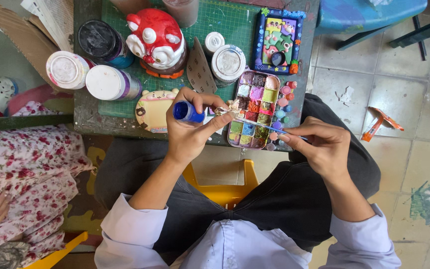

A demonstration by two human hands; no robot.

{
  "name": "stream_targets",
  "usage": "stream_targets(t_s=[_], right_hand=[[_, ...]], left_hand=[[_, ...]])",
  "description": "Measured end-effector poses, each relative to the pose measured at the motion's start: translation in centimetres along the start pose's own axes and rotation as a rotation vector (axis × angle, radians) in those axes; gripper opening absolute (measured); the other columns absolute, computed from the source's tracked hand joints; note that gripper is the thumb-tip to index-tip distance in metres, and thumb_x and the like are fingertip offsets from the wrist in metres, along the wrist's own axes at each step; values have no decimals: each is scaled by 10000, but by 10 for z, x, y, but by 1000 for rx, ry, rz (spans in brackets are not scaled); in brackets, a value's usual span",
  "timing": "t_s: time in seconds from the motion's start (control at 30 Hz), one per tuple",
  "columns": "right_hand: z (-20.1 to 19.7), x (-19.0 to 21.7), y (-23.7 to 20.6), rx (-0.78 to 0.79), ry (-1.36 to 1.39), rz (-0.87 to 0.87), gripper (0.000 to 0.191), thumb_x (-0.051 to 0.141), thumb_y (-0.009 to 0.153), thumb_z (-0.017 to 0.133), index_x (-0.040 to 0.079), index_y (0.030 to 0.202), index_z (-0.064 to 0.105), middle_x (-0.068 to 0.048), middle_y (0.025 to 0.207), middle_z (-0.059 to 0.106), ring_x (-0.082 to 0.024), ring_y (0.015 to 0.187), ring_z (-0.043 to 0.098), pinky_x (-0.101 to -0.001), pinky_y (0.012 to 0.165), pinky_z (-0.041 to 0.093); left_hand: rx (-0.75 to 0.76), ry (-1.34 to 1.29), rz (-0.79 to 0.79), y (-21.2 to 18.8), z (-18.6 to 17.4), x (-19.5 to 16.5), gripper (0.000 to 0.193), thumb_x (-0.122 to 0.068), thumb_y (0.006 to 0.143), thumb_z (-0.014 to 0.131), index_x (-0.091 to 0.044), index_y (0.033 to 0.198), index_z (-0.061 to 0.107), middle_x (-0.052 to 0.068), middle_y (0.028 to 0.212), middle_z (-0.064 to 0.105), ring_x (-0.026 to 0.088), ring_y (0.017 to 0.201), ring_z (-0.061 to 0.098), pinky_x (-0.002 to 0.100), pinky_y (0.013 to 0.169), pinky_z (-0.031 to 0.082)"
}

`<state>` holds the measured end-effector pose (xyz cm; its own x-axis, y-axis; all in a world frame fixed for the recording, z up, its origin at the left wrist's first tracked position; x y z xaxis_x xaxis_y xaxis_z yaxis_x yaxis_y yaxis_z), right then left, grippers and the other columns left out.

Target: The person paints a red and white ceramic figurine with a small brush, holding the figurine in one hand and rotating it to reach different sides. They dip the brush into paint containers and a water cup, then continue applying paint to the figurine's surface.

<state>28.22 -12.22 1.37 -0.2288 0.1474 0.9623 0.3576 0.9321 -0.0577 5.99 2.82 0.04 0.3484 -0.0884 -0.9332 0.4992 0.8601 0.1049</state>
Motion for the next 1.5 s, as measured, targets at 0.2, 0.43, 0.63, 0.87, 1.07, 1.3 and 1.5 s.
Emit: stream_targets(t_s=[0.2, 0.43, 0.63, 0.87, 1.07, 1.3, 1.5], right_hand=[[5, -28, -2, 52, 131, 143, 81, 8, 984, 694, -50, 987, 751, -57, 891, 734, -60, 804, 622, -214, 720, 489], [6, -16, -2, 69, 56, 21, 100, 29, 963, 720, -63, 998, 737, -49, 906, 699, -65, 786, 584, -219, 702, 468], [8, -40, -4, 76, 111, 205, 139, 46, 1030, 692, -55, 972, 767, -59, 805, 672, -75, 715, 559, -232, 645, 451], [6, -26, -3, 95, 95, 16, 152, 67, 949, 735, -75, 997, 711, -62, 910, 685, -80, 816, 611, -234, 741, 507], [11, -45, -3, 109, 108, 222, 108, 21, 1019, 691, -52, 1003, 769, -84, 851, 710, -85, 745, 608, -237, 677, 505], [5, -28, 0, 57, 93, 120, 102, -25, 902, 760, -61, 990, 722, -79, 940, 731, -81, 831, 660, -217, 745, 529], [-9, -36, -1, 39, 175, 117, 77, -46, 925, 746, -66, 995, 720, -86, 922, 707, -99, 826, 637, -231, 752, 514]], left_hand=[[22, -3, 13, 1, 0, -2, 455, 72, 892, 820, -108, 988, 414, 152, 1032, 719, 154, 1012, 685, 318, 973, 564], [19, -21, -15, 1, 0, 1, 449, 81, 883, 819, -103, 983, 422, 152, 1028, 720, 151, 1012, 680, 316, 966, 564], [20, -31, -14, 1, 0, 0, 447, 87, 884, 812, -105, 978, 420, 148, 1034, 714, 145, 1015, 672, 312, 975, 557], [21, -1, -15, 1, 1, 0, 449, 91, 884, 814, -102, 964, 417, 156, 1031, 720, 145, 1003, 672, 311, 971, 554], [20, 11, -4, 1, 0, -1, 442, 85, 887, 816, -102, 965, 422, 154, 1036, 717, 145, 1011, 674, 306, 975, 556], [14, 20, -1, 2, 0, -2, 444, 81, 888, 819, -101, 972, 422, 154, 1033, 720, 145, 1000, 674, 301, 962, 554], [-45, -52, -3, 5, -15, -3, 452, 81, 892, 820, -106, 988, 420, 144, 1052, 709, 143, 1015, 668, 312, 982, 560]])
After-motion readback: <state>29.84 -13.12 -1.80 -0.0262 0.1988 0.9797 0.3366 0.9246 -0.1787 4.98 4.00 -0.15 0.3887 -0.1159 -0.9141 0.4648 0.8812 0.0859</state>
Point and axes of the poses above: each hand's wrist, its own y-axis towards the middle knuckle, its own z-axis out of the palm, x = y × z, the point moved 10 cm from there along y, towards the middle knuckle
